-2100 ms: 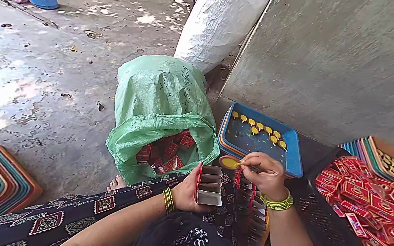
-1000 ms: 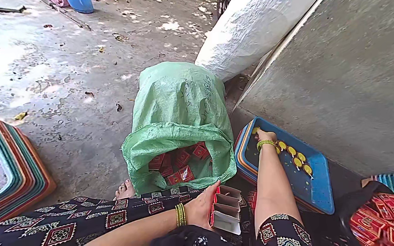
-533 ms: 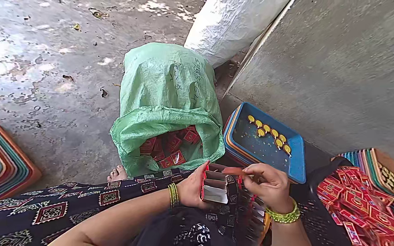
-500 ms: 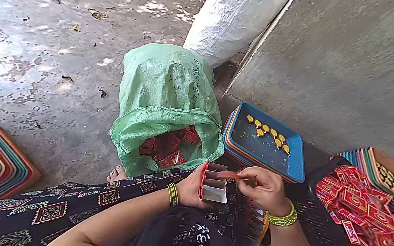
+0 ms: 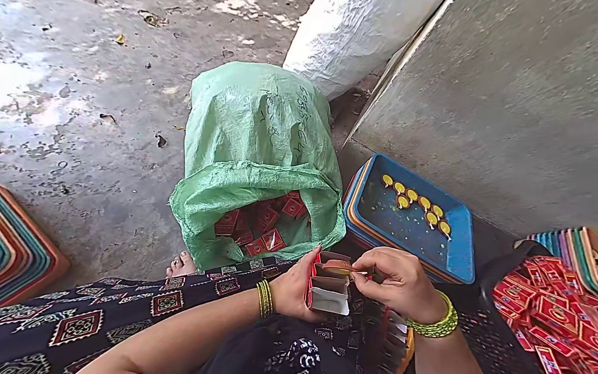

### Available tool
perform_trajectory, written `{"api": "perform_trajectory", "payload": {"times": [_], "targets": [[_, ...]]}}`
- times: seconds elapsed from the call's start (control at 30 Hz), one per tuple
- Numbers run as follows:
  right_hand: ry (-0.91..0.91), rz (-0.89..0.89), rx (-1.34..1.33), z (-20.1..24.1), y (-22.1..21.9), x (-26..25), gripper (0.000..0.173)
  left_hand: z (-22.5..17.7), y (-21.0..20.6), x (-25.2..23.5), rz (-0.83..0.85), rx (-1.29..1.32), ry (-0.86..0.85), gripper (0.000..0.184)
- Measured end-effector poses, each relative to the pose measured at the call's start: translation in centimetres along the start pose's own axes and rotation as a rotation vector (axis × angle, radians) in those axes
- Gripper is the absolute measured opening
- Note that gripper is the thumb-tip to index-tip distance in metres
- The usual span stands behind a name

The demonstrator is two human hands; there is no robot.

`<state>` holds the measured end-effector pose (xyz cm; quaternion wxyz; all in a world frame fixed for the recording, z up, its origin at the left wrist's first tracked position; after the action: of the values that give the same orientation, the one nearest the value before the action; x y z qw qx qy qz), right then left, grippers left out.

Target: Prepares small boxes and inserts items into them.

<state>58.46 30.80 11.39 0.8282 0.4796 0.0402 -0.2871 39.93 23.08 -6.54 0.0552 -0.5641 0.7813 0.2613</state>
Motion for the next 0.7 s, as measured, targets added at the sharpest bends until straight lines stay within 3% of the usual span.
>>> {"api": "perform_trajectory", "payload": {"times": [0.17, 0.27, 0.37, 0.43, 0.5, 0.57, 0.7], "targets": [[-0.091, 0.184, 0.068, -1.2, -1.5, 0.0, 0.018, 0.3, 0.0, 0.0, -0.003, -0.013, -0.014, 0.145], [-0.212, 0.071, 0.05, -3.3, -0.2, -0.6, 0.034, 0.4, 0.0, 0.0, -0.009, -0.01, -0.03, 0.145], [-0.578, -0.124, 0.2, -10.4, 3.1, -1.7, 0.027, 0.1, 0.1, 0.0, -0.001, -0.002, -0.031, 0.145], [-1.004, -0.135, 0.218, -18.0, 4.7, -2.0, 0.038, 0.1, 0.0, 0.0, -0.005, -0.002, -0.029, 0.145], [-1.312, -0.14, 0.134, -25.5, 5.4, -2.2, 0.045, 0.1, 0.1, 0.1, -0.003, -0.004, -0.008, 0.145], [-1.45, -0.238, 0.012, -30.4, 5.3, -2.7, 0.049, 0.3, -0.1, 0.0, -0.003, -0.007, -0.004, 0.146], [-1.482, -0.499, -0.131, -35.8, 4.6, -3.6, 0.047, 1.1, -0.3, -0.1, 0.001, 0.0, -0.012, 0.147]]}}
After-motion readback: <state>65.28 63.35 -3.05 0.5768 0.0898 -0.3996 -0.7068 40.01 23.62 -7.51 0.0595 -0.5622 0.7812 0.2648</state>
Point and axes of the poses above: each hand's wrist, its own x-axis away from the middle knuckle, its own y-axis out of the back of the hand, z = x × y, the point moved 2 cm from there along -x, towards the middle knuckle, and after that the axes turned 3 degrees about z, right-handed, at the moved point
